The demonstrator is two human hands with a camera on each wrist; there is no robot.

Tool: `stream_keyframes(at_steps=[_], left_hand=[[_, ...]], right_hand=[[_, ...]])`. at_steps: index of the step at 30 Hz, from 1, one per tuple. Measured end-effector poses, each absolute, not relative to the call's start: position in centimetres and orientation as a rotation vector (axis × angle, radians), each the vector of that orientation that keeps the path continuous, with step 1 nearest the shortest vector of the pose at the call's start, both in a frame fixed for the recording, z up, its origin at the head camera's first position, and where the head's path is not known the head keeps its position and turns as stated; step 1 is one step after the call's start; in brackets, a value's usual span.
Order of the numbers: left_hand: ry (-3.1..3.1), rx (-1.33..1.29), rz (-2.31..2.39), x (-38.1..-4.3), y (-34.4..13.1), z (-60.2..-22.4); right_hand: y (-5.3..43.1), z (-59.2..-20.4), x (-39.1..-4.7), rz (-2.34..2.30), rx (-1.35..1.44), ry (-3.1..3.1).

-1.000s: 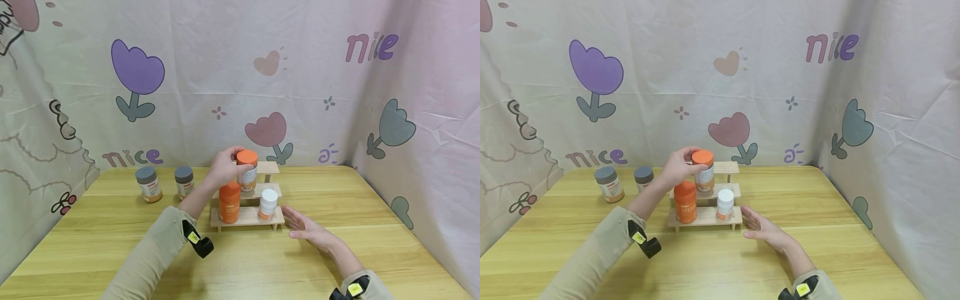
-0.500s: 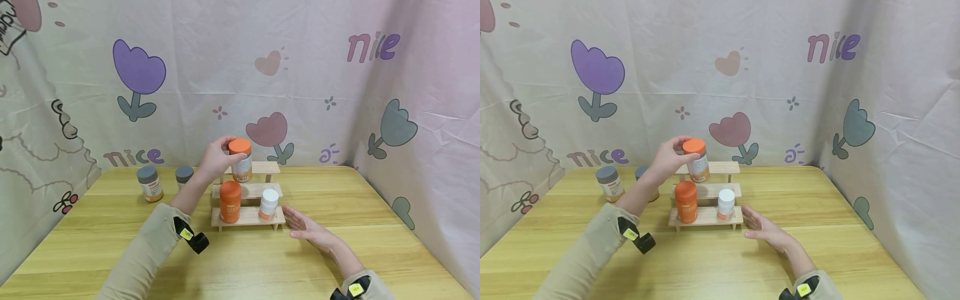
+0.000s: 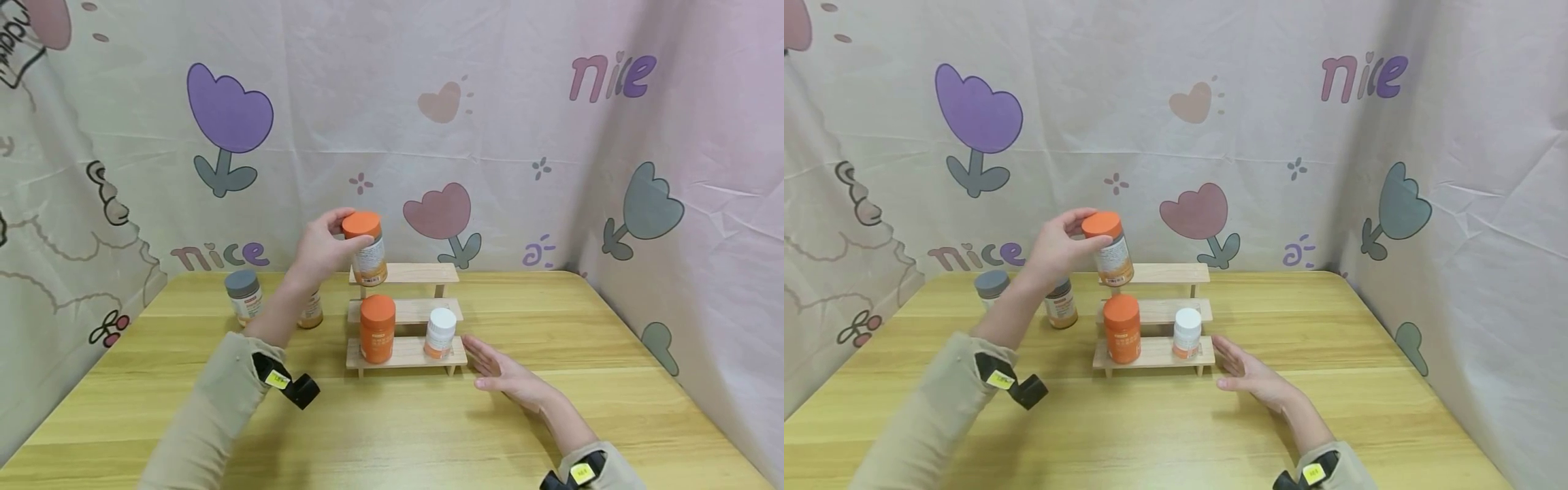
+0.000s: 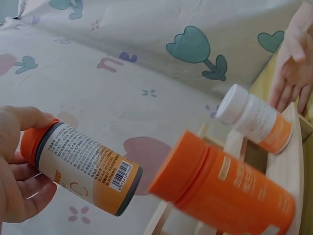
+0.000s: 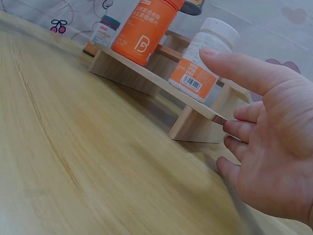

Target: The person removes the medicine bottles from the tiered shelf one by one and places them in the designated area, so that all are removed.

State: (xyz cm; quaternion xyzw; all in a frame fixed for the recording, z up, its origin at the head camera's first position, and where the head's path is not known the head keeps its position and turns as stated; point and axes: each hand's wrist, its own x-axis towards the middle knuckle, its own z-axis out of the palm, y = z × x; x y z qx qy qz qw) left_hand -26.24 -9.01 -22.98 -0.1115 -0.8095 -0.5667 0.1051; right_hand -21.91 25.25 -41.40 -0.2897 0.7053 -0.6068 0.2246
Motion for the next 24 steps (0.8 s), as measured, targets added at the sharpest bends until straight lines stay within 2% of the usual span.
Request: stream_keyframes(at_steps=[24], left_hand=[[-2.449, -0.137, -1.539, -23.4, -17.6, -24.3]], right_hand=[[25.5, -41.6, -22.1, -1.662, -0.828, 1.896]])
